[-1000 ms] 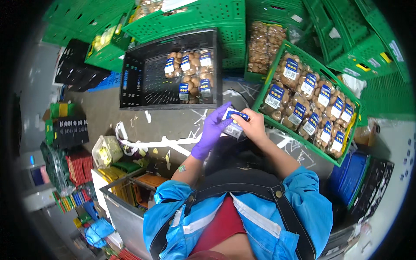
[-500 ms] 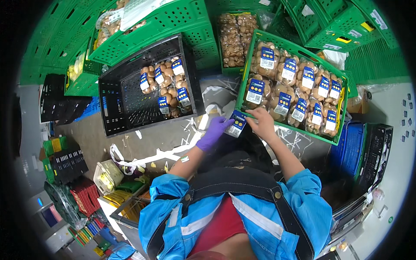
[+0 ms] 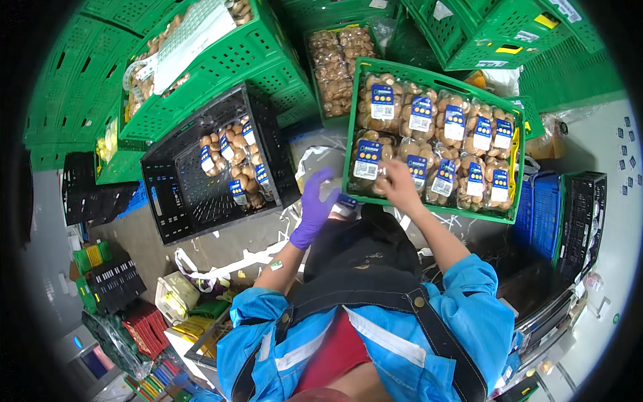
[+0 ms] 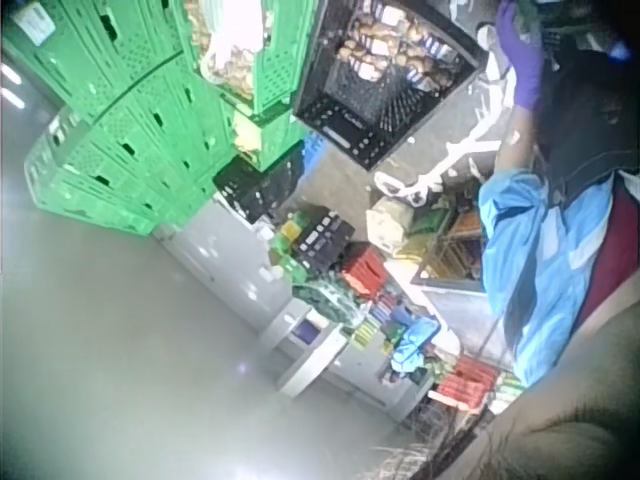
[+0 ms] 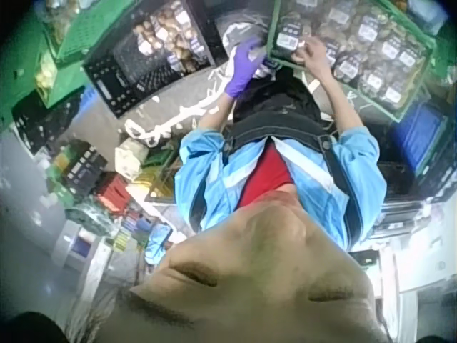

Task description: Apply labels to individual packages of mushrooms and organize them into crates.

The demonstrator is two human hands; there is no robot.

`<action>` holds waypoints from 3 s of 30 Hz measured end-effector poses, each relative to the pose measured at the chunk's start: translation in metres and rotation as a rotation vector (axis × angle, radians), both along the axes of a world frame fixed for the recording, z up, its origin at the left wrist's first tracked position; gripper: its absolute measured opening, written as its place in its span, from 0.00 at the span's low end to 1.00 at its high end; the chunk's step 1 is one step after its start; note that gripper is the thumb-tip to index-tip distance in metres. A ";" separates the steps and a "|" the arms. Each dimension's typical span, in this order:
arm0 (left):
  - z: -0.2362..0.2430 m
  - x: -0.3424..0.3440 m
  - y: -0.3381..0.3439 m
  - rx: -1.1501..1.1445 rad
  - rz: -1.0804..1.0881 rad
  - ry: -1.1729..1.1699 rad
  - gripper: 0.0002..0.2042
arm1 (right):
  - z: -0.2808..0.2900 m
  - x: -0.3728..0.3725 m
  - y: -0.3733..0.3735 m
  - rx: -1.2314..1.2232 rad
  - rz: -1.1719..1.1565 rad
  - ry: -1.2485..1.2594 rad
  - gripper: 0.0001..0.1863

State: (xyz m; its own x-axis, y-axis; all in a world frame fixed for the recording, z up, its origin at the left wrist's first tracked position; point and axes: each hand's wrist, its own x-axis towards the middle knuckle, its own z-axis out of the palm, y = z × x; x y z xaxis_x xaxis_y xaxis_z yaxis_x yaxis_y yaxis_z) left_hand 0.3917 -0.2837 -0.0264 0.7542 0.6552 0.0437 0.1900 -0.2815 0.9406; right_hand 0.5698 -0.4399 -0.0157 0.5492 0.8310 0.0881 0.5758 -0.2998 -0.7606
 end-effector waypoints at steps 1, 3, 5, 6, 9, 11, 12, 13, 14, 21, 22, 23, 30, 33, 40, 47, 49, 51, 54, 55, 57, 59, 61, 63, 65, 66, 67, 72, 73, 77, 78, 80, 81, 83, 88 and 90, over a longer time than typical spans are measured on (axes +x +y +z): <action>0.015 0.016 0.004 0.135 -0.115 -0.038 0.23 | -0.006 0.022 0.000 -0.023 -0.091 0.071 0.20; 0.015 0.050 -0.013 0.016 -0.200 -0.059 0.28 | -0.013 0.056 0.013 0.036 -0.252 0.297 0.22; 0.001 0.079 -0.030 0.318 -0.221 0.125 0.37 | -0.033 0.096 0.031 0.001 -0.323 0.277 0.25; -0.010 0.089 -0.034 0.326 -0.206 0.132 0.37 | -0.030 0.110 0.046 -0.019 -0.284 0.193 0.29; -0.031 0.121 -0.044 0.341 -0.048 0.427 0.46 | -0.035 0.152 0.086 -0.016 -0.163 -0.132 0.36; -0.032 0.133 -0.050 0.197 0.054 0.568 0.48 | -0.036 0.171 0.110 -0.098 -0.149 -0.218 0.38; -0.032 0.137 -0.049 0.203 0.067 0.576 0.48 | -0.035 0.178 0.122 -0.168 -0.157 -0.246 0.39; -0.033 0.140 -0.047 0.167 0.101 0.602 0.49 | -0.034 0.187 0.133 -0.309 -0.162 -0.278 0.39; -0.031 0.141 -0.046 0.129 0.133 0.630 0.50 | -0.037 0.195 0.142 -0.411 -0.171 -0.332 0.39; -0.030 0.156 -0.045 0.142 0.108 0.764 0.49 | -0.063 0.242 0.153 -0.657 -0.081 -0.189 0.44; -0.031 0.160 -0.045 0.135 0.094 0.792 0.49 | -0.063 0.251 0.151 -0.659 -0.056 -0.149 0.44; -0.033 0.159 -0.045 0.125 0.088 0.828 0.50 | -0.058 0.251 0.154 -0.660 -0.019 -0.105 0.44; -0.031 0.143 -0.028 0.021 0.099 0.704 0.46 | -0.016 0.241 0.136 -0.438 0.233 -0.204 0.36; -0.039 0.147 -0.033 0.060 0.116 0.583 0.42 | -0.020 0.246 0.124 -0.368 0.267 -0.188 0.29; -0.011 0.145 -0.051 0.294 0.210 0.378 0.35 | 0.071 0.206 0.108 -0.109 0.268 -0.423 0.23; 0.121 0.084 0.022 -0.072 0.264 -0.040 0.40 | 0.156 0.251 0.107 0.496 -0.013 -0.593 0.24; 0.138 0.030 0.077 0.014 0.372 -0.137 0.44 | 0.171 0.243 0.125 0.598 -0.104 -0.352 0.21; 0.136 -0.042 0.142 -0.147 0.485 -0.097 0.44 | 0.177 0.218 0.152 0.557 -0.081 -0.282 0.19; 0.088 -0.159 0.233 -0.067 0.714 0.201 0.45 | 0.162 0.152 0.206 0.519 0.071 -0.027 0.21; 0.062 -0.198 0.263 0.017 0.718 0.271 0.47 | 0.160 0.121 0.227 0.536 0.154 0.037 0.22; -0.004 -0.267 0.317 -0.004 0.677 0.373 0.51 | 0.159 0.054 0.268 0.454 0.229 0.085 0.23; -0.071 -0.310 0.358 -0.235 0.535 0.456 0.53 | 0.153 -0.009 0.319 0.351 0.285 0.100 0.23; -0.132 -0.357 0.376 -0.319 0.427 0.515 0.51 | 0.145 -0.076 0.378 0.231 0.386 0.101 0.24; -0.174 -0.374 0.374 -0.283 0.331 0.331 0.46 | 0.126 -0.132 0.437 0.253 0.463 0.112 0.25; -0.196 -0.339 0.373 -0.676 0.167 0.318 0.39 | 0.091 -0.172 0.489 0.238 0.473 0.280 0.24; -0.184 -0.298 0.369 -0.772 0.272 0.306 0.40 | 0.073 -0.170 0.508 0.121 0.432 0.194 0.23; -0.169 -0.297 0.374 -0.691 0.166 0.298 0.43 | 0.059 -0.182 0.531 0.027 0.431 0.153 0.23; -0.159 -0.322 0.388 -0.166 0.132 0.426 0.35 | -0.009 -0.298 0.636 -0.015 0.547 0.232 0.25; -0.161 -0.344 0.409 -0.317 0.042 0.353 0.30 | -0.018 -0.314 0.651 -0.030 0.593 0.156 0.24; -0.229 -0.452 0.457 -0.468 0.355 0.411 0.17 | -0.069 -0.377 0.696 -0.090 0.743 0.195 0.25; -0.246 -0.465 0.466 -0.627 0.573 0.368 0.17 | -0.081 -0.389 0.705 -0.144 0.776 0.152 0.26; -0.276 -0.485 0.474 -0.900 0.940 0.183 0.16 | -0.103 -0.419 0.720 -0.239 0.838 -0.042 0.31; -0.284 -0.484 0.481 -0.967 1.063 0.090 0.15 | -0.101 -0.428 0.725 -0.320 0.863 -0.146 0.33; -0.290 -0.469 0.499 -0.994 1.243 -0.105 0.14 | -0.111 -0.430 0.729 -0.129 0.712 -0.182 0.35; -0.205 -0.360 0.494 -0.947 1.509 -0.352 0.22 | -0.130 -0.391 0.651 -0.028 0.748 -0.464 0.39; -0.203 -0.377 0.493 -0.821 1.591 -0.562 0.47 | -0.146 -0.403 0.631 0.008 0.754 -0.719 0.39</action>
